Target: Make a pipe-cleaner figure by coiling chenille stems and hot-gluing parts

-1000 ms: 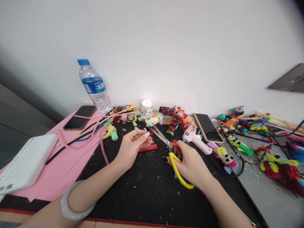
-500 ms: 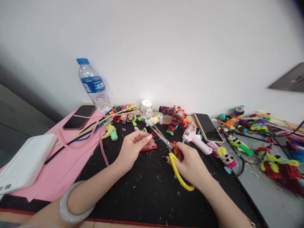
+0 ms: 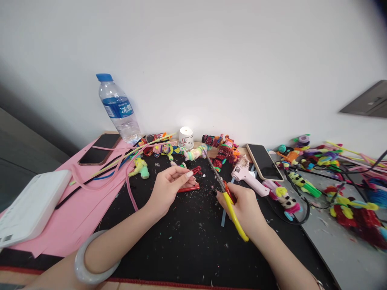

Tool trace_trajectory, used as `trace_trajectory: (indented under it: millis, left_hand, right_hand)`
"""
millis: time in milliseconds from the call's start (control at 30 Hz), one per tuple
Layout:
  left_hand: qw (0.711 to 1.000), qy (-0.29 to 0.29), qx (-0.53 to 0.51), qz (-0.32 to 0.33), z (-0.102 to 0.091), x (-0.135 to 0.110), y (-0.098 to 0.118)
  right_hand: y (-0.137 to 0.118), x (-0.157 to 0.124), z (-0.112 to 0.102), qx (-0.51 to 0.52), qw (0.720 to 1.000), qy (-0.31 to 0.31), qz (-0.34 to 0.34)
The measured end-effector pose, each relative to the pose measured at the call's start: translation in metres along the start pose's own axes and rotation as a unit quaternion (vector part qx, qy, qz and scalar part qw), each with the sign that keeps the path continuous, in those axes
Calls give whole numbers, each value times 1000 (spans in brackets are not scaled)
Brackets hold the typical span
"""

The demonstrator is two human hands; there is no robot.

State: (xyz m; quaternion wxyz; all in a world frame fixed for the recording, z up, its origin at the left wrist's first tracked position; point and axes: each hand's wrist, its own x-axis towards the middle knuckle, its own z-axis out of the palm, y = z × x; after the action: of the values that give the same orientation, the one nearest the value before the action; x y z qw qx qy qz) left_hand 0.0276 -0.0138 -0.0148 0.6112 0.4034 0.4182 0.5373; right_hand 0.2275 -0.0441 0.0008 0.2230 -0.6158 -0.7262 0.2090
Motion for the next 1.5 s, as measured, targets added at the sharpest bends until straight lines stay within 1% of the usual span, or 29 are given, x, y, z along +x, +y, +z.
trace_trajectory:
  millis: [100,167,267,367,433,500,567,633,733,867,1000,1067,1133,1167,1233,1300,1367,1433,1500]
  left_hand:
    - [999,18,20,32,-2,2,1]
    - [995,38,53,72,-3,2,4]
    - [977,75,134,149,-7,3,11]
    - [937,120,236,225,-12,3,16]
    - [901,141,301,279,-15,3,16]
    - [860,145,359,333,-17,1,17]
    - [823,134,405,375,-18,-1,17]
    - [793,114,434,413,-17,-3,19]
    - [772,71,447,447,-14,-6,20]
    - [766,21,443,466,-10,-8,18]
    - [765,-5,437,472,-9,-8,16]
    - [769,-9,437,466,-9,-8,16]
    - [777,-17,433,456,-9,-8,16]
    - [781,-28,430,451,-8,-8,16]
    - [787,-58,424,444,-6,-8,15]
    - [790,-89,420,438,-4,-8,13]
    - [795,-107,416,428,-2,-9,12]
    - [806,-115,413,408,-1,-10,12]
    - [824,-120,411,370,0,-10,11]
  right_hand:
    - [1,2,-2,-23,999,33,17]
    - [1,3,-2,-57,997,47,22]
    - [1,2,-2,-114,993,31,12]
    - [-3,1,0,-136,991,-11,-11]
    - [-4,1,0,-130,990,-39,-44]
    - [-5,2,1,-129,986,-67,-85]
    - [-4,4,2,-140,978,-92,-126]
    - [-4,6,3,-150,970,-104,-160]
    - [-7,10,5,-141,963,-101,-206]
    - [-16,20,13,-117,947,-112,-279]
    - [-18,25,18,-75,934,-83,-341]
    - [-13,24,15,-45,939,-52,-336]
    - [-7,21,11,-17,953,-4,-302]
    - [-4,20,9,-6,959,18,-283]
    - [1,18,7,6,963,36,-266]
    - [3,17,8,8,960,35,-277]
    - [3,18,11,9,953,37,-301]
    - [4,18,15,13,946,43,-321]
    - [5,18,17,25,943,48,-329]
